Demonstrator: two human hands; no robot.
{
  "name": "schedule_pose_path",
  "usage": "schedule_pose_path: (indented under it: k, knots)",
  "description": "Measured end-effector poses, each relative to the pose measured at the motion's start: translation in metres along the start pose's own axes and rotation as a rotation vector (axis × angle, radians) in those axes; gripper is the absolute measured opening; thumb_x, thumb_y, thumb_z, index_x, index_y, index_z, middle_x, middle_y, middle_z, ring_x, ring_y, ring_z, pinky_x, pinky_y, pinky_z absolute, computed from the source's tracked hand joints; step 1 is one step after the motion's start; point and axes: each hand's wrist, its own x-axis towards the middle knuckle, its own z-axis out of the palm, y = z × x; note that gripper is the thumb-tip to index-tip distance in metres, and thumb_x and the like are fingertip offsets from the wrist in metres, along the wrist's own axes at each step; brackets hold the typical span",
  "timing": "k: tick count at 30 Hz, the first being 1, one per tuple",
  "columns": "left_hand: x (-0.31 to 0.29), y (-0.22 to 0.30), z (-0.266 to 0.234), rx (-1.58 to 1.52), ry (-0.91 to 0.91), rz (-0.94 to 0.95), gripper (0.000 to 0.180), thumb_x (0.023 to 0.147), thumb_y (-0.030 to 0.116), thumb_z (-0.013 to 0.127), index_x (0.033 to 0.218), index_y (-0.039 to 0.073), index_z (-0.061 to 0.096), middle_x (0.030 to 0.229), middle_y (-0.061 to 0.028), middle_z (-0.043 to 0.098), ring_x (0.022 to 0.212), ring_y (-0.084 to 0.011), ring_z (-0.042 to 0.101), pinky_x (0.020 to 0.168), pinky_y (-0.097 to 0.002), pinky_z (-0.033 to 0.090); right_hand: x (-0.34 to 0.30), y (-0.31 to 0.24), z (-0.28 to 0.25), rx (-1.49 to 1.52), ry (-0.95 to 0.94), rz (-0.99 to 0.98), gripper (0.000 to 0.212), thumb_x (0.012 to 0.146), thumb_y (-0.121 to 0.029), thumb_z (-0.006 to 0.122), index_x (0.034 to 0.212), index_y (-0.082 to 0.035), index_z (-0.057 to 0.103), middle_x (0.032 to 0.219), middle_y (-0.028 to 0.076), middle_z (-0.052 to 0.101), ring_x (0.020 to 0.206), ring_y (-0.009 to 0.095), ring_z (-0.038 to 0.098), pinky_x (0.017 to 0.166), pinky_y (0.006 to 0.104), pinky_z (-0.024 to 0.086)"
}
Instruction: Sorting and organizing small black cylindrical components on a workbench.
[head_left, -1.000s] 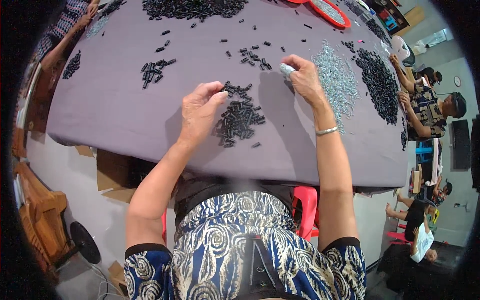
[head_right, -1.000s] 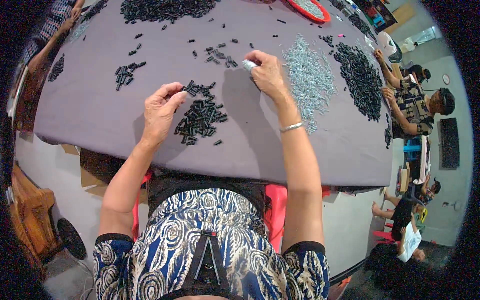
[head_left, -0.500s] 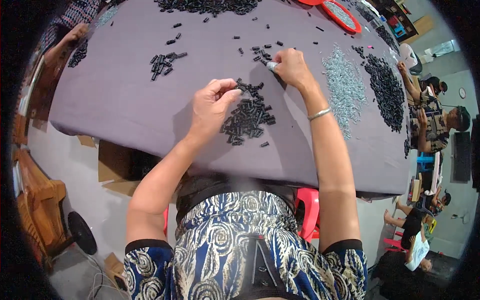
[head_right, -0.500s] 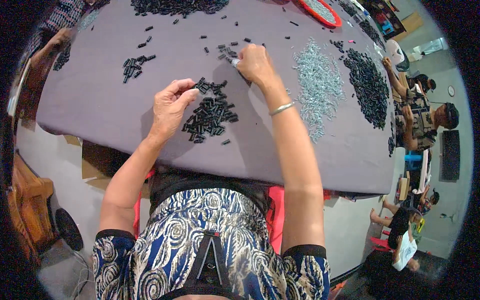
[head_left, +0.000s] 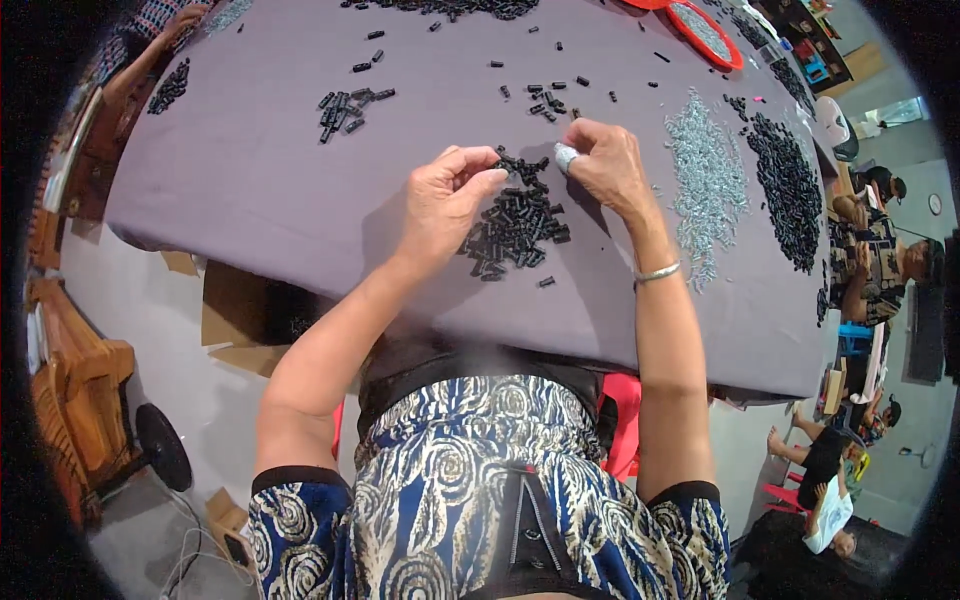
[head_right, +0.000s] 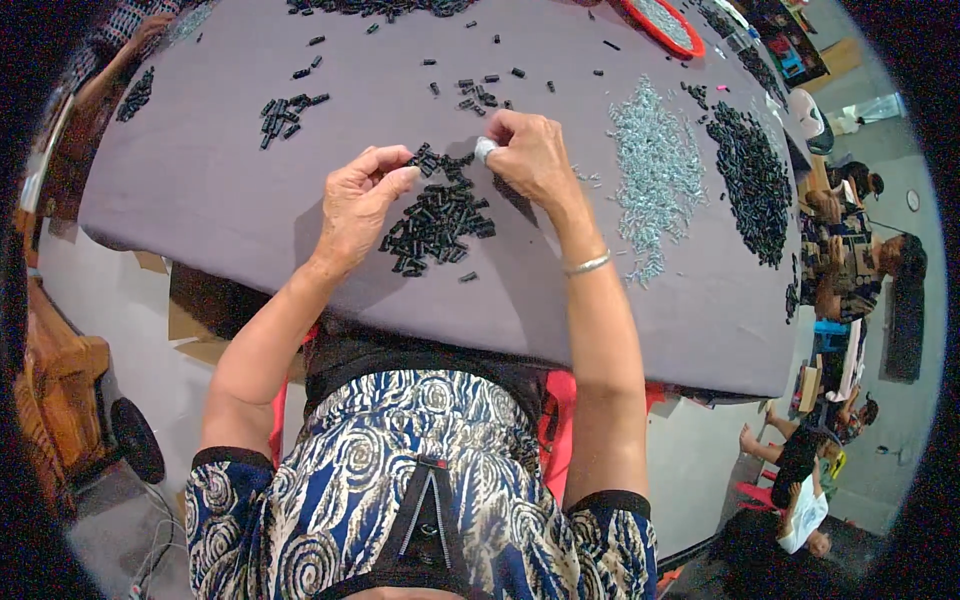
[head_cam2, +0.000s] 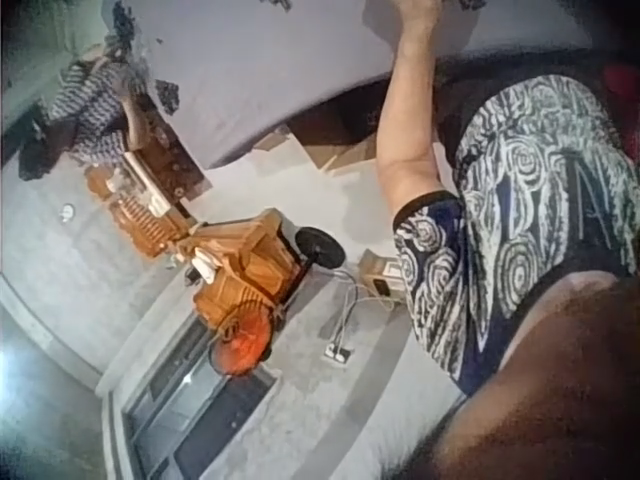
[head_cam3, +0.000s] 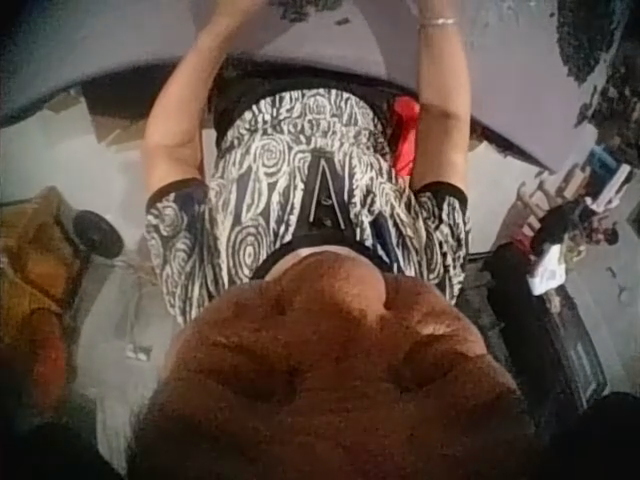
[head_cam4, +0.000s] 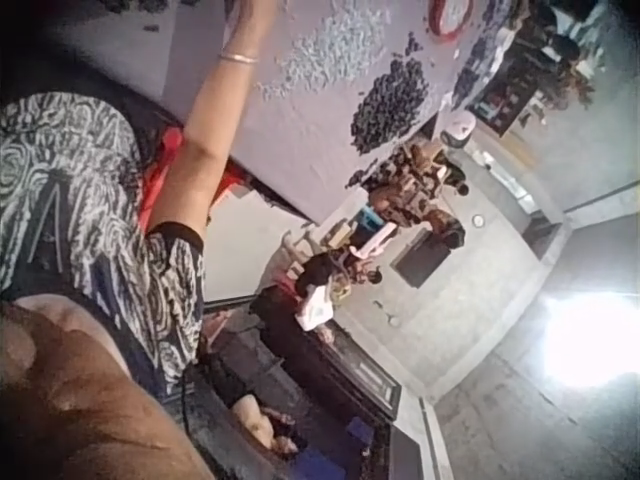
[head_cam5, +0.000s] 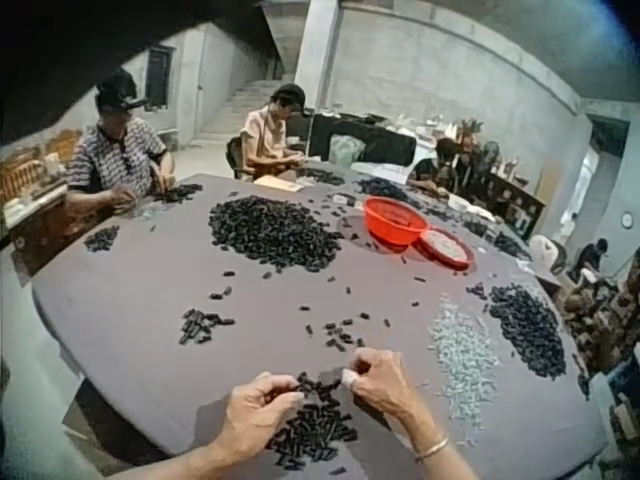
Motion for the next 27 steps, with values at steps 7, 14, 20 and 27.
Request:
schedule_pose_path:
  k: [7, 14, 20, 27]
  knots:
    - [0.0, 0.0, 0.001, 0.008, 0.009, 0.011, 0.014, 0.08, 0.004, 0.066, 0.093, -0.003, 0.064, 0.079, 0.0025, 0.055, 0.07, -0.004, 0.051, 0.065, -0.0184, 0.043, -0.009, 0.01, 0.006, 0.193, 0.131, -0.034, 0.018, 0.076, -0.003, 0.06, 0.095, -0.004, 0.061, 0.079, 0.011, 0.062, 0.069, 0.018, 0.059, 0.063, 0.0311, 0.047]
    - [0.0, -0.001, 0.001, 0.124, -0.027, 0.012, 0.017, 0.084, 0.003, 0.063, 0.1, -0.002, 0.063, 0.085, 0.0009, 0.056, 0.074, -0.0053, 0.054, 0.068, -0.019, 0.045, -0.015, 0.002, 0.007, 0.601, -0.07, 0.034, 0.012, 0.085, -0.007, 0.06, 0.097, -0.005, 0.063, 0.083, 0.0, 0.062, 0.072, 0.007, 0.056, 0.06, 0.0208, 0.045]
    - [-0.001, 0.0, 0.002, 0.143, -0.029, 0.076, 0.016, 0.084, 0.003, 0.063, 0.098, -0.002, 0.063, 0.082, 0.0017, 0.052, 0.071, -0.0046, 0.051, 0.063, -0.0188, 0.043, -0.02, -0.019, 0.011, 0.966, -0.159, 0.011, 0.012, 0.086, -0.009, 0.06, 0.096, -0.002, 0.064, 0.083, 0.002, 0.062, 0.067, 0.008, 0.056, 0.058, 0.0205, 0.048]
    - [-0.002, 0.003, 0.003, 0.141, -0.048, 0.115, 0.015, 0.084, 0.004, 0.063, 0.097, -0.003, 0.063, 0.082, 0.0013, 0.052, 0.072, -0.0053, 0.052, 0.064, -0.0186, 0.043, -0.024, -0.023, 0.017, 1.045, -0.227, 0.047, 0.011, 0.086, -0.007, 0.059, 0.095, -0.001, 0.063, 0.081, 0.003, 0.059, 0.065, 0.008, 0.055, 0.059, 0.0212, 0.049]
